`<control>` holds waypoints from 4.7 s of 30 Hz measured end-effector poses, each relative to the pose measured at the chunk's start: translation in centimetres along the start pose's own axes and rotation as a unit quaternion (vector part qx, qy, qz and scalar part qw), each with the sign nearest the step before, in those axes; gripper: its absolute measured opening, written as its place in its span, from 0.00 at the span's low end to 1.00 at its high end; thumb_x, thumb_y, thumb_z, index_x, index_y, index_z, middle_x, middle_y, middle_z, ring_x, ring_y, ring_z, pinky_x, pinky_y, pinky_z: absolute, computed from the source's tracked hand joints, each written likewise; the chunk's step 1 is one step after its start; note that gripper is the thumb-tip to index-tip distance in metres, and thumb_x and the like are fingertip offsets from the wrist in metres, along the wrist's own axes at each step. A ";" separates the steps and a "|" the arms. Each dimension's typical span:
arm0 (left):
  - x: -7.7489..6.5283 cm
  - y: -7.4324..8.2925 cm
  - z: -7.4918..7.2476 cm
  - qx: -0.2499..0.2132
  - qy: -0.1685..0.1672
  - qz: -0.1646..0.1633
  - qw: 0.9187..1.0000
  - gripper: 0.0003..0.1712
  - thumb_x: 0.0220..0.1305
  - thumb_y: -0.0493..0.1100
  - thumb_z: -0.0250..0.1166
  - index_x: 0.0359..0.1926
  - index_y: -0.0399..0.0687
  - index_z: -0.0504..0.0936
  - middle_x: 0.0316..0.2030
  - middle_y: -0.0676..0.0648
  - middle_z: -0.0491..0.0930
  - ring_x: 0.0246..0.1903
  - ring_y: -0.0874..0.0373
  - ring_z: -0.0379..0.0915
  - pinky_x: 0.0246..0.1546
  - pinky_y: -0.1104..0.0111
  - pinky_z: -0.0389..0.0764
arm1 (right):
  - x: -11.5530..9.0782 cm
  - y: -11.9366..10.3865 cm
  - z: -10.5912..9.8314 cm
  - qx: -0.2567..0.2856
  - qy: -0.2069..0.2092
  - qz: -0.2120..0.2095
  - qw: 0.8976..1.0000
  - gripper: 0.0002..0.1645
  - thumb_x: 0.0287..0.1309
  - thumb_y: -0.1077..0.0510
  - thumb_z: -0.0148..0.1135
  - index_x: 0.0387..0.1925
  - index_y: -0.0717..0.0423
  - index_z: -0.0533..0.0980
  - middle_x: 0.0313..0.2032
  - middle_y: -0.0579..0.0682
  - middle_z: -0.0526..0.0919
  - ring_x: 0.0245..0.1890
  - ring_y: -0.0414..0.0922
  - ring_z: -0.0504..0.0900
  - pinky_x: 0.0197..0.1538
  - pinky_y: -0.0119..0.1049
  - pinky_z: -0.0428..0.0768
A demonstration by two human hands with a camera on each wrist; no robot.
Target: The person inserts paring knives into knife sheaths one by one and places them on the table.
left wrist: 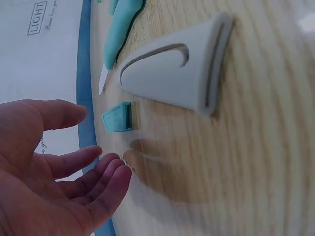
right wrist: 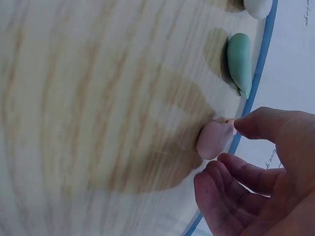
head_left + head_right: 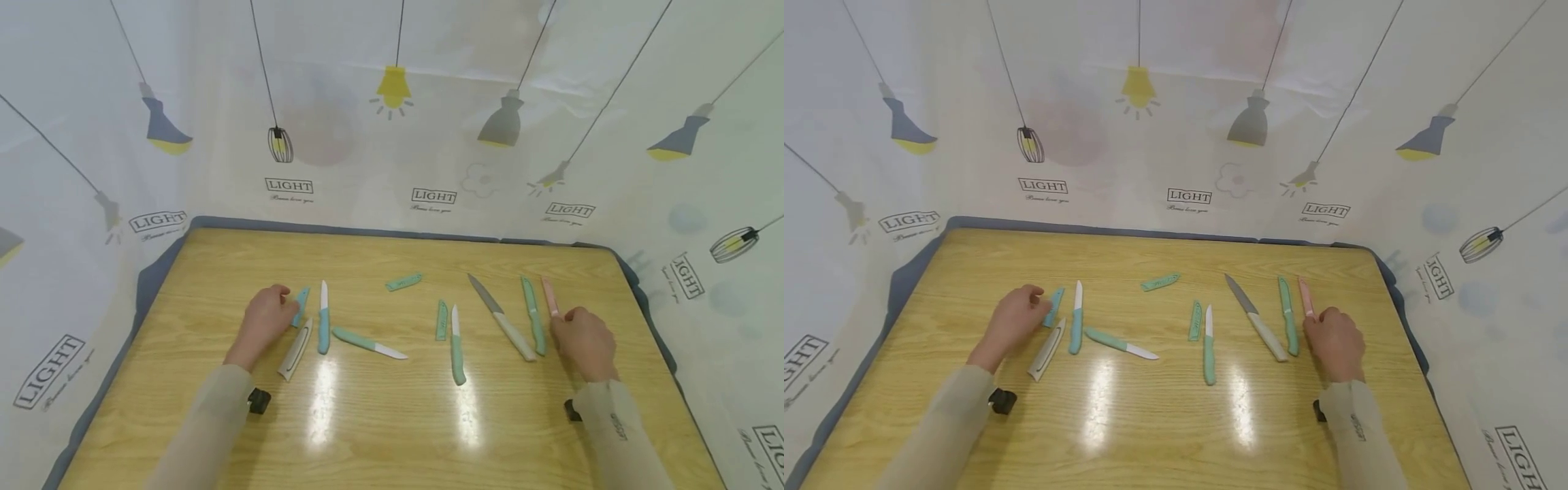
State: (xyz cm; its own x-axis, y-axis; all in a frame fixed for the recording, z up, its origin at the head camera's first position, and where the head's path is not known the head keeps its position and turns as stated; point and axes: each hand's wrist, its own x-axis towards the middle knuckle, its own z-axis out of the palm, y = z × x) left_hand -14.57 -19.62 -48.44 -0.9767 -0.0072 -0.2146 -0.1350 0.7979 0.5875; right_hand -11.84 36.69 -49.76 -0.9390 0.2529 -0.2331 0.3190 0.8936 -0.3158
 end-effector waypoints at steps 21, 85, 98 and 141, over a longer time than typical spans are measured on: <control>2.2 1.5 0.9 0.095 -0.031 -0.004 0.995 0.13 0.62 0.39 0.62 0.41 0.31 0.77 0.32 0.40 0.76 0.30 0.51 0.72 0.28 0.63 0.78 | -3.1 -1.4 -0.6 0.023 0.058 -0.019 0.998 0.43 0.66 0.31 0.38 0.54 0.64 0.75 0.48 0.64 0.78 0.38 0.56 0.79 0.26 0.44 0.75; -0.1 7.2 6.1 -0.513 -0.098 -0.027 0.852 0.25 0.70 0.35 0.53 0.65 0.27 0.65 0.53 0.32 0.77 0.50 0.46 0.78 0.47 0.64 0.80 | -8.0 -13.1 6.5 0.028 -0.006 -0.176 0.984 0.25 0.63 0.44 0.55 0.40 0.64 0.80 0.26 0.48 0.81 0.20 0.40 0.74 0.25 0.35 0.78; 0.0 8.2 8.4 -0.511 -0.086 -0.060 0.853 0.23 0.67 0.37 0.59 0.61 0.32 0.71 0.49 0.38 0.82 0.48 0.50 0.80 0.44 0.66 0.82 | -7.8 -14.2 7.0 -0.003 -0.020 -0.163 0.986 0.26 0.58 0.45 0.63 0.12 0.51 0.66 0.09 0.41 0.62 0.10 0.37 0.59 0.12 0.27 0.57; -0.5 2.4 1.3 -0.541 -0.007 -0.057 0.839 0.29 0.71 0.37 0.55 0.68 0.28 0.62 0.59 0.30 0.72 0.55 0.46 0.74 0.50 0.67 0.78 | -6.3 -14.1 6.1 0.020 -0.016 -0.160 0.987 0.24 0.61 0.45 0.61 0.16 0.54 0.70 0.12 0.44 0.65 0.11 0.39 0.60 0.14 0.30 0.61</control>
State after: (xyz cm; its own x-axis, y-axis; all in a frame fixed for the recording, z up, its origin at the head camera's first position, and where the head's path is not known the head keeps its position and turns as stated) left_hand -14.19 -16.89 -47.89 -0.9462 -0.0323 -0.3219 -0.3074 -0.2206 0.9257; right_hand -9.65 20.21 -49.41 -0.9883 -0.0515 -0.1436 0.0128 0.9101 -0.4141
